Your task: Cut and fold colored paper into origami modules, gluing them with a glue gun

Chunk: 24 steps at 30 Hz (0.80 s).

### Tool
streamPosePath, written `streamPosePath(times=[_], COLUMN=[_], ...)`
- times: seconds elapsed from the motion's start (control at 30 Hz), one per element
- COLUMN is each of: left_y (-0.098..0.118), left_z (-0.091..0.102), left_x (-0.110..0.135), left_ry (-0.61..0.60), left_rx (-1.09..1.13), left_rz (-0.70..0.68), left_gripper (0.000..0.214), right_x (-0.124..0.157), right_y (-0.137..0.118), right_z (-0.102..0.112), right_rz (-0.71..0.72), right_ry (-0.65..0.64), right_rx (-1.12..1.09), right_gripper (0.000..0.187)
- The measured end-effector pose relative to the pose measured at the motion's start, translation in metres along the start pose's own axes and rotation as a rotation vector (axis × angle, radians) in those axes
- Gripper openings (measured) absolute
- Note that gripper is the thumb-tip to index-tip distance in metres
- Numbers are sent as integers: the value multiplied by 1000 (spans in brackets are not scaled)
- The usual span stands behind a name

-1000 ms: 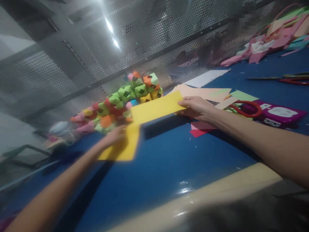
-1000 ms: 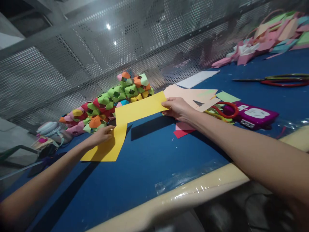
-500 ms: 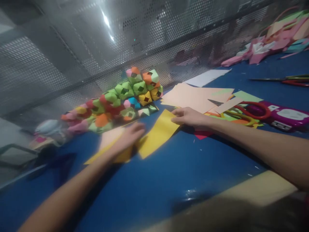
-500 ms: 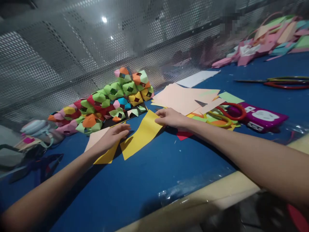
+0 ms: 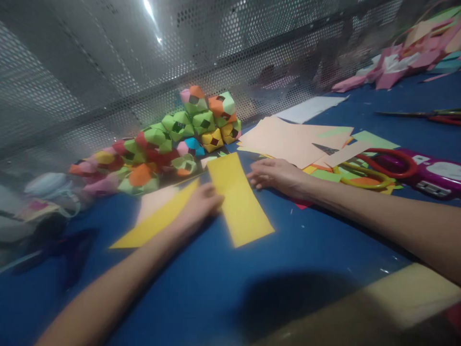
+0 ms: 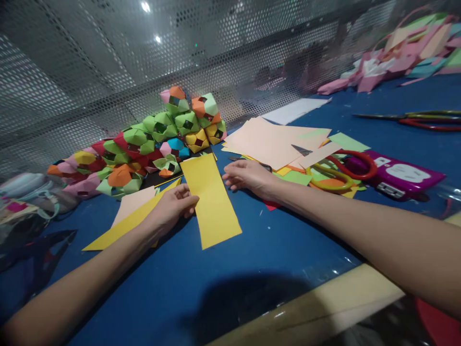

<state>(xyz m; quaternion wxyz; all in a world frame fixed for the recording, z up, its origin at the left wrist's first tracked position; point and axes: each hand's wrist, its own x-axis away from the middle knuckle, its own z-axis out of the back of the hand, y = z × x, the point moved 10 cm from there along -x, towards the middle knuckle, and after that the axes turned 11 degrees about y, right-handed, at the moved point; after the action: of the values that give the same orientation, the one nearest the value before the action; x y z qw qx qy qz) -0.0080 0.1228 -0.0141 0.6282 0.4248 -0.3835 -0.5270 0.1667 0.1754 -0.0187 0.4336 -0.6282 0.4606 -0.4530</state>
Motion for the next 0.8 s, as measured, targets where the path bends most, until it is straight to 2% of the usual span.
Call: streamPosePath(times=[0.1,0.23,0.37,0.47,0.6,0.8], left_y=[-2,3,5,6,4,9], left_z=[-2,-10,-17,-5,15,19], left_x=[3,11,19,16,9,12], left_ry=[-2,-45,-94,-3,133,192], left_rx=[89,161,174,141,42,-199], left_rz=[29,-4,8,-24,-71,-107], left_gripper=[15,21,24,19,17,21], right_x=[7,16,21,23,25,24], right_y=[2,-6,-11,-15,-25,-21], right_z=[-4,-7,-12,-13,-13,-11], right_rz=[21,168,233,261,418,455], right_ry=[-22,-1,-64,-149,-215,-308], right_rx=[118,314,501,621,874,1089], right_gripper=[12,22,23,23,24,26])
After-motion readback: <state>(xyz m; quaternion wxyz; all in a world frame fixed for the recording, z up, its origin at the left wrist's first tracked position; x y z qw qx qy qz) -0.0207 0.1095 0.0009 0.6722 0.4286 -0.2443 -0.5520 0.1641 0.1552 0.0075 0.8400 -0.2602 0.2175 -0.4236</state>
